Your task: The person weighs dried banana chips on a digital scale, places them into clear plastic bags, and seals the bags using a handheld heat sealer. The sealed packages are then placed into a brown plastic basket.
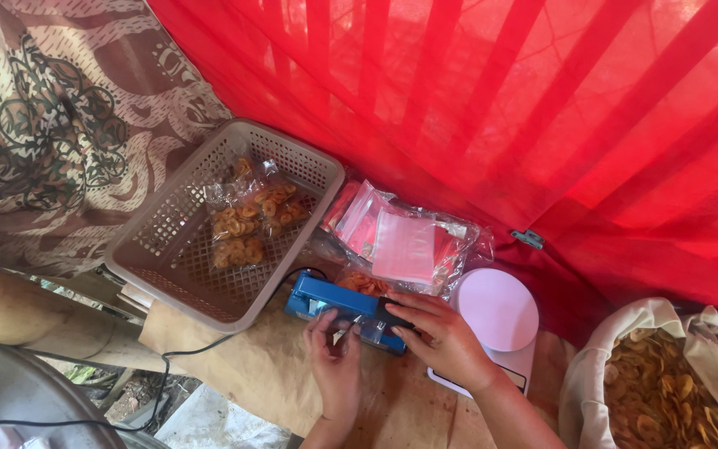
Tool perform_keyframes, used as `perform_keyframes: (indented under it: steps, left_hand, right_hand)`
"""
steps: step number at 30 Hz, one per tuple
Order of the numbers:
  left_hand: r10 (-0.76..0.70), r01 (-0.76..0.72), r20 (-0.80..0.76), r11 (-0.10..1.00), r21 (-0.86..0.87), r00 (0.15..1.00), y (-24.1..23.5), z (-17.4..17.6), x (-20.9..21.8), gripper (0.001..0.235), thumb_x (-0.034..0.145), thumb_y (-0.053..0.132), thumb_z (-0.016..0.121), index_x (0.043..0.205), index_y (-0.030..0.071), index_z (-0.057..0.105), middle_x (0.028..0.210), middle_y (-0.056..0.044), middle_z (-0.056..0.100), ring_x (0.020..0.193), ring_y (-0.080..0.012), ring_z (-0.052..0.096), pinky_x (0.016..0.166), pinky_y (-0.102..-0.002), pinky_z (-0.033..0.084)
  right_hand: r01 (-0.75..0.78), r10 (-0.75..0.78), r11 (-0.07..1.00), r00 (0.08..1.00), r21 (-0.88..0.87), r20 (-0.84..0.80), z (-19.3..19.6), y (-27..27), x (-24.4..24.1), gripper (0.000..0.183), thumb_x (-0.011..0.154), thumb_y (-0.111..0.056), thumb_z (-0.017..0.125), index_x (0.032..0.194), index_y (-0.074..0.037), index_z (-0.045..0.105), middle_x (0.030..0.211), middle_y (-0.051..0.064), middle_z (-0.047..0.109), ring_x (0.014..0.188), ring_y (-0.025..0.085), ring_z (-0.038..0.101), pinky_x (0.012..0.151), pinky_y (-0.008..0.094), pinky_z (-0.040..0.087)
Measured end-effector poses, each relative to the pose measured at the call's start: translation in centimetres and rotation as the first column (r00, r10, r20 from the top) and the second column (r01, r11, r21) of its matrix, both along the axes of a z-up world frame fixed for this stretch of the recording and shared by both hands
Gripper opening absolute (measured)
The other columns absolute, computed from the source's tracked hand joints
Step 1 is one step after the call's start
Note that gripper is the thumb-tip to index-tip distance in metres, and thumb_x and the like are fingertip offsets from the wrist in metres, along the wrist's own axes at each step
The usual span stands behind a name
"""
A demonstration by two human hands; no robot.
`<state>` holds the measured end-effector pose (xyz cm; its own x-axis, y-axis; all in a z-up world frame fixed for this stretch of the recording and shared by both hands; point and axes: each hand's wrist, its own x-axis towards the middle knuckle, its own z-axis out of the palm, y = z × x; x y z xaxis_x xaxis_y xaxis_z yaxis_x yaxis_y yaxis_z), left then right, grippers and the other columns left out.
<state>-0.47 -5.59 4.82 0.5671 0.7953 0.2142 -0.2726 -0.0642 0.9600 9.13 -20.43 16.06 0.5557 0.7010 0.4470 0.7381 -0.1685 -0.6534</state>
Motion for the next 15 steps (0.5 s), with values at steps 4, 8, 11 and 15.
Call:
perform_keyframes:
  steps: [4, 8, 11, 15]
  left_hand:
    - [-0.026, 0.027, 0.033, 0.999, -0.035, 0.999, -0.1, -0.2, 0.1, 0.050, 0.085, -0.011, 0.070, 0.132, 0.002, 0.056, 0.131, -0.007, 0.045, 0.104, -0.0143, 0.061, 0.089, -0.029, 0.059]
    - [-0.037, 0.039, 0.077, 0.999, -0.017, 0.996, -0.3, -0.7, 0.1, 0.057, 0.083, -0.013, 0.070, 0.136, 0.002, 0.053, 0.133, -0.007, 0.042, 0.103, -0.0142, 0.061, 0.090, -0.030, 0.060]
    - [-0.036, 0.036, 0.073, 0.999, 0.009, 0.997, -0.4, -0.9, 0.1, 0.059, 0.082, -0.014, 0.070, 0.136, 0.002, 0.053, 0.133, -0.008, 0.042, 0.102, -0.0146, 0.061, 0.089, -0.030, 0.061]
    - [-0.037, 0.036, 0.070, 0.999, 0.013, 0.997, -0.3, -1.1, 0.2, 0.061, 0.082, -0.014, 0.070, 0.138, 0.002, 0.051, 0.135, -0.008, 0.040, 0.101, -0.0148, 0.062, 0.088, -0.030, 0.061]
  right_hand:
    - [0.002, -0.003, 1.000, 1.000, -0.022, -0.030, 0.4, 0.1, 0.0, 0.038, 0.086, -0.012, 0.077, 0.124, -0.009, 0.073, 0.134, 0.008, 0.070, 0.120, 0.029, 0.067, 0.097, 0.038, 0.055]
    - [0.006, -0.007, 0.999, 1.000, -0.049, -0.023, 0.9, 0.0, -0.1, 0.040, 0.086, -0.012, 0.076, 0.126, -0.009, 0.072, 0.132, 0.008, 0.071, 0.120, 0.030, 0.066, 0.098, 0.038, 0.054]
    - [0.012, -0.011, 0.999, 0.999, -0.031, 0.036, 0.9, 0.0, -0.1, 0.042, 0.085, -0.013, 0.077, 0.127, -0.008, 0.071, 0.131, 0.009, 0.071, 0.119, 0.031, 0.066, 0.100, 0.040, 0.052]
    - [0.008, -0.007, 1.000, 0.999, -0.025, 0.034, 0.2, 0.0, 0.1, 0.042, 0.086, -0.012, 0.077, 0.127, -0.008, 0.071, 0.132, 0.010, 0.071, 0.120, 0.031, 0.066, 0.101, 0.040, 0.052]
